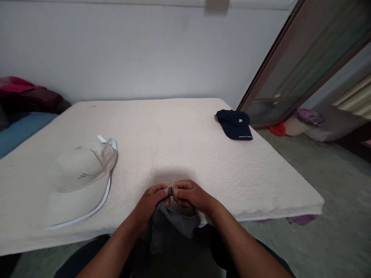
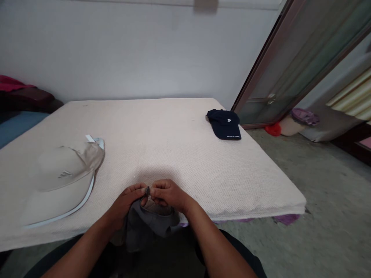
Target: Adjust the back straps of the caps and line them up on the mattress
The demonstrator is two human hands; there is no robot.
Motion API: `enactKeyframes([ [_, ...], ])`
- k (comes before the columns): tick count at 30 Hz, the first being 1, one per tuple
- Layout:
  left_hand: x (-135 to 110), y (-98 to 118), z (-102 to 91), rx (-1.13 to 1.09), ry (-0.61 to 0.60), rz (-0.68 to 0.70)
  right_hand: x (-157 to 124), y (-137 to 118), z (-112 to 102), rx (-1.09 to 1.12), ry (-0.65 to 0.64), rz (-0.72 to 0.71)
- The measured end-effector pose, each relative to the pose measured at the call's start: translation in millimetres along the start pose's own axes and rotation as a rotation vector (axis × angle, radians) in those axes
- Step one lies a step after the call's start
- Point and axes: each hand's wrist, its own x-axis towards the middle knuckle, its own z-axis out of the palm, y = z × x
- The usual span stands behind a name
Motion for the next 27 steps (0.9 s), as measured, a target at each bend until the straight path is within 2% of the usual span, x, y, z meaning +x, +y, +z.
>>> enactKeyframes([
  [5,-0.8,-0.6,-3.7,0.017,-0.058,-0.011,-1.4,-4.7,-1.8,-0.018,-0.051,0.012],
  [9,-1.7,-1.3,-5.4,0.035,-0.100,-0.028,-2.0,-6.2,-2.4,0.003,-0.034,-0.019],
  [13,-0.1,-3.6,-7.7,0.062,-0.069,-0.013,-1.8,-3.5,-1.4,0.055,-0.081,-0.015],
  [17,0.6,-5.7,-8.4,0.082,-0.062,-0.014,-1.0,-3.5,0.8,0.117,-0.008,0.004],
  [22,-0.9,-4.1,-6.4,0.035,-0.057,0.014,-1.3,-4.9,0.4,0.133,-0.024,-0.001],
  [27,-1.7,-3.0,-4.8,0.002,-0.022,0.038,0.1,-1.6,-0.7,0.141,0.059,-0.005],
])
